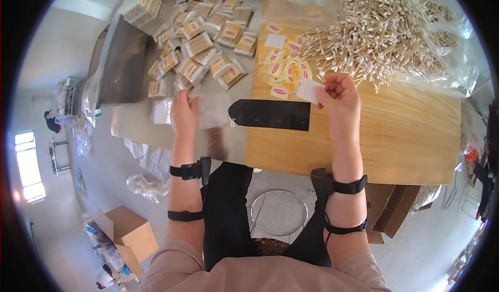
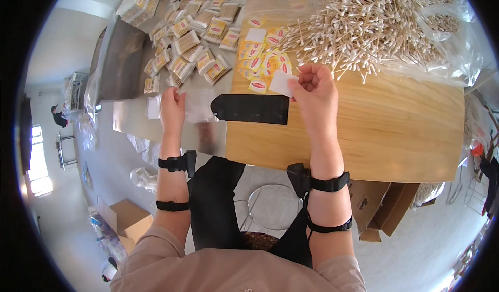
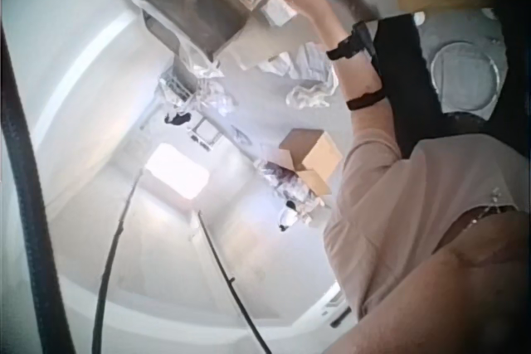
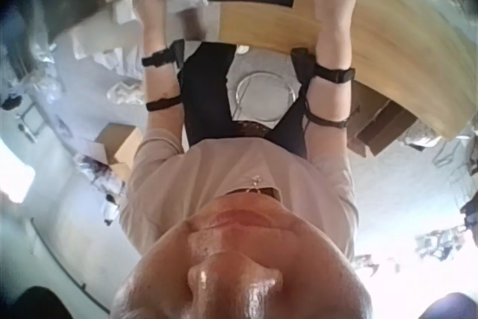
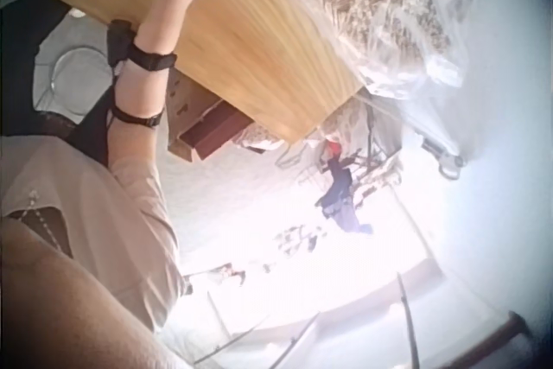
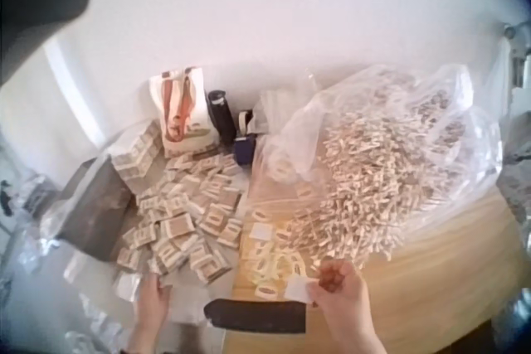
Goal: Packaging cotton swabs into small plastic bags and attaching labels.
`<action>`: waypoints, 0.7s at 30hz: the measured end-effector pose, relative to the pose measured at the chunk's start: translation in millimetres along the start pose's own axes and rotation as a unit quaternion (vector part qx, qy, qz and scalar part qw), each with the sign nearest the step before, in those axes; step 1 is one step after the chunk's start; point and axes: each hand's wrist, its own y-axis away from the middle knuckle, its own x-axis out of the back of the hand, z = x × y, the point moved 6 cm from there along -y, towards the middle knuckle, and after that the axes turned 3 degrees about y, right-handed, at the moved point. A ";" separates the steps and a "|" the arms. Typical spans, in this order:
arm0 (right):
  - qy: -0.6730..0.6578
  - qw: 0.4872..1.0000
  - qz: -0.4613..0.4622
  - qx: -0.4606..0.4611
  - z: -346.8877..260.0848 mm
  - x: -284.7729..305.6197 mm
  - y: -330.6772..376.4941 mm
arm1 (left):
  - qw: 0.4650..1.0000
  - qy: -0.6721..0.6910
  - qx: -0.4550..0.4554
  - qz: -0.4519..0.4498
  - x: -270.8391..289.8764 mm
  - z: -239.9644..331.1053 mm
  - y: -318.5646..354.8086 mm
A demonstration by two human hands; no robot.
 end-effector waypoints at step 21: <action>-0.018 1.000 -0.023 -0.005 -3.6 -3.1 2.7 | 0.720 0.647 0.125 -0.218 -74.9 200.7 51.9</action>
